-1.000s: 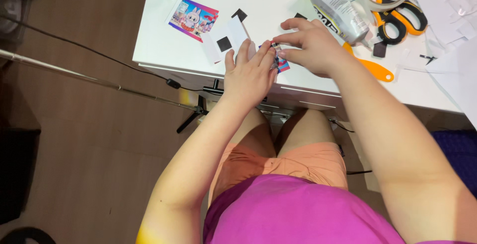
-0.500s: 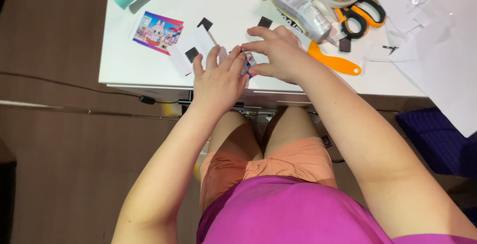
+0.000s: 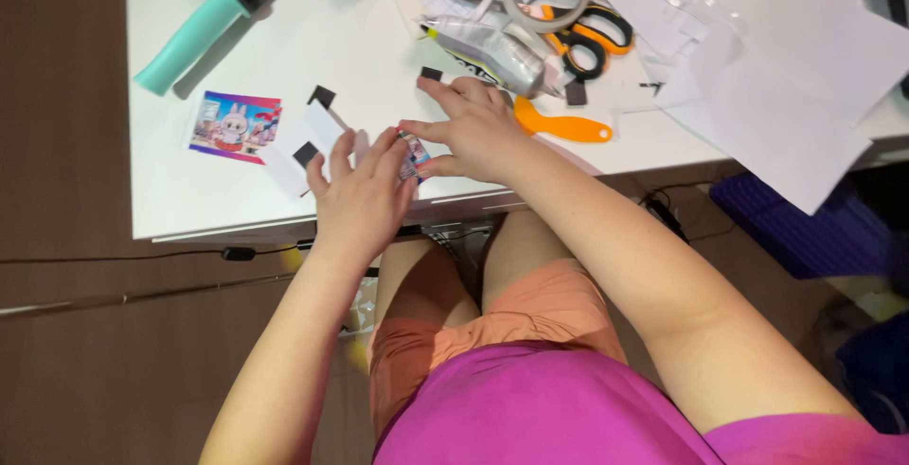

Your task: The person assembles a miniature item by folding paper pieces and applying adhesive from a tube to bond them together.

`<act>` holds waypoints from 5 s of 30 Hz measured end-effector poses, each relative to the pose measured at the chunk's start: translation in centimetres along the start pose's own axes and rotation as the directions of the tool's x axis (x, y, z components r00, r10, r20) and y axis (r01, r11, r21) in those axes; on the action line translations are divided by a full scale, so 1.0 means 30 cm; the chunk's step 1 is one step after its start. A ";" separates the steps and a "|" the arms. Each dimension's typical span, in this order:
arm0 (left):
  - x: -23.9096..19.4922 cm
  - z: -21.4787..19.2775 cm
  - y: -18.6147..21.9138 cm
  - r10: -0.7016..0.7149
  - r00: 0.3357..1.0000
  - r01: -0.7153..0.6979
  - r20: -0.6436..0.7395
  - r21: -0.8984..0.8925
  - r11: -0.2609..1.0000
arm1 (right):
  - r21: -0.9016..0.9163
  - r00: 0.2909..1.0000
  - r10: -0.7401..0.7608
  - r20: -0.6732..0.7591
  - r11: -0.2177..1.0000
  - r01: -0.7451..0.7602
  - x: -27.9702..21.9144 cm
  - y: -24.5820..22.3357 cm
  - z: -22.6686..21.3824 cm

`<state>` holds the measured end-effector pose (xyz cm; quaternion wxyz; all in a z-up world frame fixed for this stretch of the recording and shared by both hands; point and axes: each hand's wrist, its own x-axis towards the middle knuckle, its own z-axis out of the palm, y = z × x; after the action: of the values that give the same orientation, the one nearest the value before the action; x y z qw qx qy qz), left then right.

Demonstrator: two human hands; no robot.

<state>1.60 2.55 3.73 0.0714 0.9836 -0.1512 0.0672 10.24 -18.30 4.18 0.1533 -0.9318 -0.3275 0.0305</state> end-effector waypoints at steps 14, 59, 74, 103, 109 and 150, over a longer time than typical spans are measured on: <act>-0.001 0.098 0.003 -0.064 0.971 0.065 -0.230 -0.003 0.998 | -0.024 0.995 -0.080 -0.052 0.997 0.079 0.002 0.005 0.052; -0.010 -0.032 0.021 -0.144 0.989 0.141 -0.022 -0.102 0.985 | -0.271 0.882 -0.381 -0.276 0.912 0.309 -0.028 -0.008 0.148; -0.106 0.123 0.045 -0.067 0.940 0.073 -0.335 0.006 0.997 | -0.284 0.777 -0.489 -0.398 0.870 0.402 -0.031 -0.005 0.162; 0.135 0.069 -0.024 -0.252 0.949 -0.116 0.192 -0.530 -0.840 | 0.908 0.922 -0.003 -0.387 0.175 0.382 0.100 -0.173 0.015; 0.142 0.056 0.030 -0.172 0.962 -0.081 0.211 -0.379 -0.922 | 0.705 0.795 0.015 -0.607 0.471 0.530 0.109 -0.117 0.068; 0.146 0.152 -0.004 -0.205 0.954 -0.102 0.219 -0.406 -0.908 | 0.518 0.719 -0.057 -0.692 0.655 0.550 0.078 -0.144 0.110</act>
<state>6.28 0.66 -0.10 0.9872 0.1412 0.0377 -0.0641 8.96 -12.79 2.47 0.5923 -0.6843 -0.3827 -0.1856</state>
